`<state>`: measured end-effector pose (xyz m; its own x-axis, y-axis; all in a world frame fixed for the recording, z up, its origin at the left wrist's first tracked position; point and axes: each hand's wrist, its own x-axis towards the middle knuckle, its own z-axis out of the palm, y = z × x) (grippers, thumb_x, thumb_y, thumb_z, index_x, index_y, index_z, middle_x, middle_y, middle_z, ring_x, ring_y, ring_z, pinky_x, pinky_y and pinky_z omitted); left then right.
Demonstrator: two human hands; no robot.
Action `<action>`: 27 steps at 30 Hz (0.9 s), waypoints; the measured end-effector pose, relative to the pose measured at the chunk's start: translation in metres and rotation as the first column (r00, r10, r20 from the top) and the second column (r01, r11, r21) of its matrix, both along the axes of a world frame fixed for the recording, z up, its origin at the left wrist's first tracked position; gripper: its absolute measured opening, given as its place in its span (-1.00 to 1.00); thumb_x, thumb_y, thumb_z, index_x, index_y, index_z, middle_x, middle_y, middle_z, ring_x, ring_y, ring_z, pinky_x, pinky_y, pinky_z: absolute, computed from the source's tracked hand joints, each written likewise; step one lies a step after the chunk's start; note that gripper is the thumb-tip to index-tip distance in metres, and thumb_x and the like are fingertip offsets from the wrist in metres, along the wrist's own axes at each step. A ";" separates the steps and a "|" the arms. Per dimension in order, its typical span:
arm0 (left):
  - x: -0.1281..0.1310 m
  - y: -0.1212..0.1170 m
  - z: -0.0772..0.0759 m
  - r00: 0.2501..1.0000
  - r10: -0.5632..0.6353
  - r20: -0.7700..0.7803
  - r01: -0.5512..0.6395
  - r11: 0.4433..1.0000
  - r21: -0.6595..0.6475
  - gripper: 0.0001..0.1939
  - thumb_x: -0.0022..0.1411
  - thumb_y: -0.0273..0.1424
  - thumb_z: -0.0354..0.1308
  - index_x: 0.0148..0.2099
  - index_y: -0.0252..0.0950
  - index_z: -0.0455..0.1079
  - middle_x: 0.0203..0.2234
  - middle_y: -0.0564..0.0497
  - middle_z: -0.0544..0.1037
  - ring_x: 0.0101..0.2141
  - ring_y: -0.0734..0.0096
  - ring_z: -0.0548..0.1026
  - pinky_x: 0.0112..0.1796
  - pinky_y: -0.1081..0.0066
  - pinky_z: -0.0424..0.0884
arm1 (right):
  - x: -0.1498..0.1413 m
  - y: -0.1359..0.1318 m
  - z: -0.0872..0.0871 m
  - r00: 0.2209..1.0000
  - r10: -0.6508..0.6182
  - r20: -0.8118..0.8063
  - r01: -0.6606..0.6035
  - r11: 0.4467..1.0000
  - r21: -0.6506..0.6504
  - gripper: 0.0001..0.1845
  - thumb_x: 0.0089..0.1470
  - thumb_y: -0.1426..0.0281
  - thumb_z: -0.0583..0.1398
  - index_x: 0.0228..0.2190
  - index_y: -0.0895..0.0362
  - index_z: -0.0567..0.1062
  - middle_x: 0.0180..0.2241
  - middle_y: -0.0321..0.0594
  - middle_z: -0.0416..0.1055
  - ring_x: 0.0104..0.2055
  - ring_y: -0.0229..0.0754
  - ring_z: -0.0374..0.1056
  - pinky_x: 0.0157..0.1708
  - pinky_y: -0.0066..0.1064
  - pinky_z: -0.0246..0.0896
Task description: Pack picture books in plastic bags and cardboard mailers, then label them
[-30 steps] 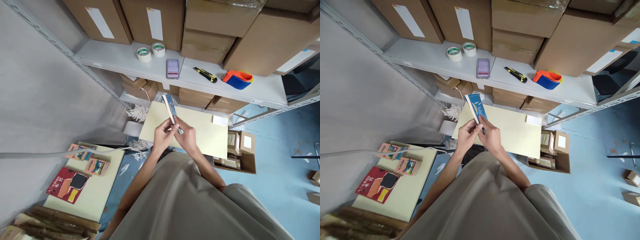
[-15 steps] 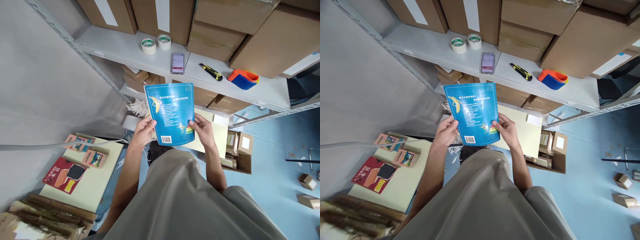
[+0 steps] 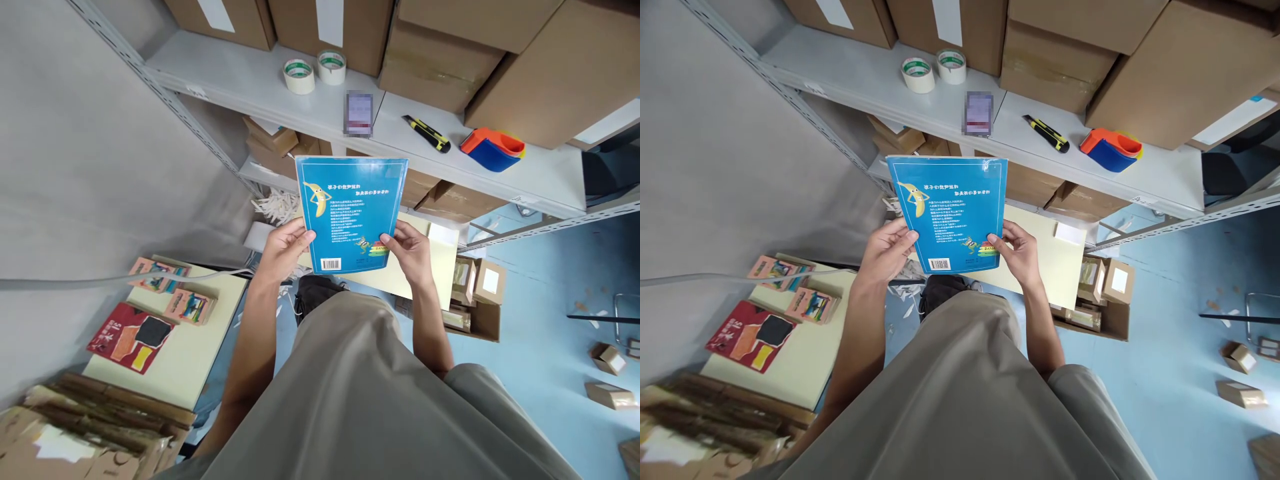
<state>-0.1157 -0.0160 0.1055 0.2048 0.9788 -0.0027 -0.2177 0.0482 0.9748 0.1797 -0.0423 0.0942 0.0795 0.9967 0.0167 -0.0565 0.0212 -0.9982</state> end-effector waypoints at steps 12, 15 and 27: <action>-0.003 -0.007 0.000 0.995 -0.061 -0.079 0.068 0.994 0.086 -0.41 0.38 0.10 0.50 0.24 -0.19 0.72 -0.01 -0.16 0.80 0.04 -0.08 0.78 -0.09 0.16 0.77 | 0.007 0.000 -0.005 1.000 0.012 0.022 -0.013 0.999 0.043 -0.43 0.17 -0.09 0.57 0.06 -0.06 0.72 -0.03 -0.19 0.81 0.02 0.09 0.75 0.12 -0.01 0.69; -0.002 -0.007 0.004 0.992 -0.054 -0.116 0.069 0.989 0.129 -0.44 0.42 0.10 0.47 0.21 -0.19 0.73 -0.03 -0.15 0.80 0.05 -0.04 0.77 -0.03 0.14 0.76 | 0.006 0.002 -0.006 1.000 0.011 0.024 -0.012 0.999 0.042 -0.43 0.17 -0.10 0.57 0.05 -0.06 0.72 -0.05 -0.20 0.81 0.00 0.08 0.75 0.14 0.00 0.68; -0.004 0.005 0.007 0.901 0.250 -0.354 -0.036 0.857 0.513 -0.80 0.44 0.02 0.49 -0.09 0.10 0.82 0.11 -0.02 0.73 0.29 0.07 0.61 0.40 -0.11 0.53 | 0.017 0.009 -0.004 0.995 -0.040 0.089 0.025 0.986 0.163 -0.56 0.14 -0.09 0.59 -0.22 -0.07 0.69 0.21 -0.14 0.73 0.51 0.17 0.47 0.52 0.21 0.40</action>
<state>-0.1198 -0.0110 0.1128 0.1480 0.8917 0.4278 0.2236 -0.4516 0.8638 0.1965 -0.0336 0.0902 0.1025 0.9771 0.1864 0.0389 0.1833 -0.9823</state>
